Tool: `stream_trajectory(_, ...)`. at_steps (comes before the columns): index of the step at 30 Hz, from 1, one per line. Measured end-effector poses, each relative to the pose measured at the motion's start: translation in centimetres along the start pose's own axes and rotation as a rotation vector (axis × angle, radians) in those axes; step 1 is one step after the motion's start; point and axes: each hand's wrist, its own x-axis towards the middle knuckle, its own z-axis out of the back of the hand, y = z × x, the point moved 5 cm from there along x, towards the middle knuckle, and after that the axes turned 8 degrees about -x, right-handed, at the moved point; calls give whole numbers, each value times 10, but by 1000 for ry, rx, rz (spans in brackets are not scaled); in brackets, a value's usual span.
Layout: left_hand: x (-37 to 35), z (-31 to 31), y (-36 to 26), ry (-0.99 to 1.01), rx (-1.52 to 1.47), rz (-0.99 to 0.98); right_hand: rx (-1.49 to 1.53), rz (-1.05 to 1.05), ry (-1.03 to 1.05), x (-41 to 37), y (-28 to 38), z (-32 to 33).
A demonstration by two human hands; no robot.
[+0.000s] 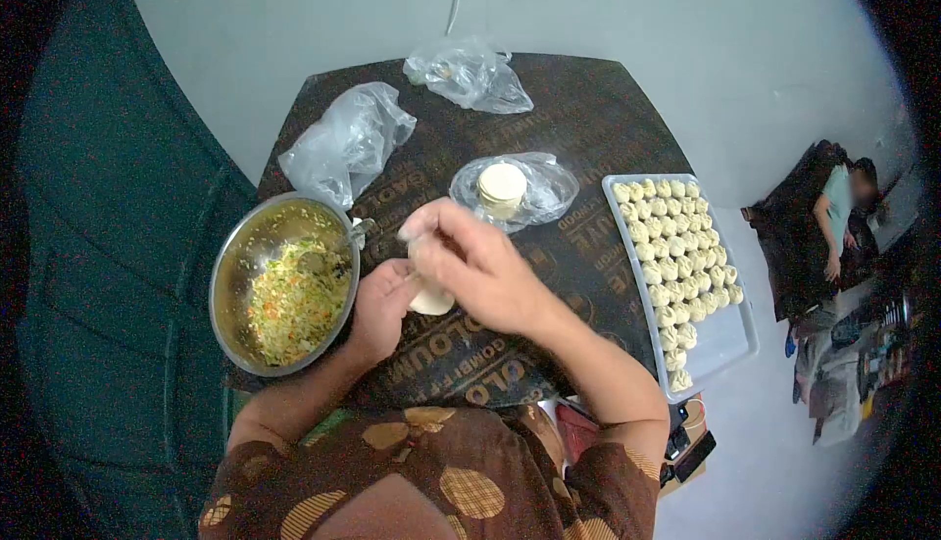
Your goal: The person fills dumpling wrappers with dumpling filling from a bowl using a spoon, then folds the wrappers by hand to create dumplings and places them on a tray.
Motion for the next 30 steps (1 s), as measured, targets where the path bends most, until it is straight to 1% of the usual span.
stream_trajectory(2, -1, -2, -6, 3, 51, 3, -507, 41, -31, 7, -30, 12)
stream_trajectory(3, 1, 1, 0, 6, -23, -35, -506, 32, -23, 8, -46, 14)
stream_trajectory(5, 1, 1, -1, -9, -20, -24, -525, -82, 62, 5, -75, 12)
stream_trajectory(6, 1, 1, -2, -17, -11, -23, -520, -88, 70, 4, -78, 10)
stream_trajectory(8, 1, 1, -2, -21, -5, -23, -345, -188, 171, 2, -86, 4)
stream_trajectory(11, 2, 0, -2, -4, -9, -49, -369, -205, 181, 0, -90, 1)
stream_trajectory(13, 2, -1, 0, -36, -63, 3, -349, -189, 167, -2, -94, 0)
stream_trajectory(16, 3, -2, 2, -14, -32, -14, -299, -172, 130, -3, -99, -3)
stream_trajectory(18, 5, -1, 3, -15, -16, -9, -317, -101, 58, -4, -94, -1)
stream_trajectory(26, 2, 1, 7, -53, 20, 23, -398, -118, -23, -2, -96, 12)
stream_trajectory(29, 3, 5, 10, -66, -14, 35, -372, -155, -11, -1, -100, 12)
stream_trajectory(30, 3, 5, 8, -74, 10, 38, -296, -194, 28, -2, -104, 9)
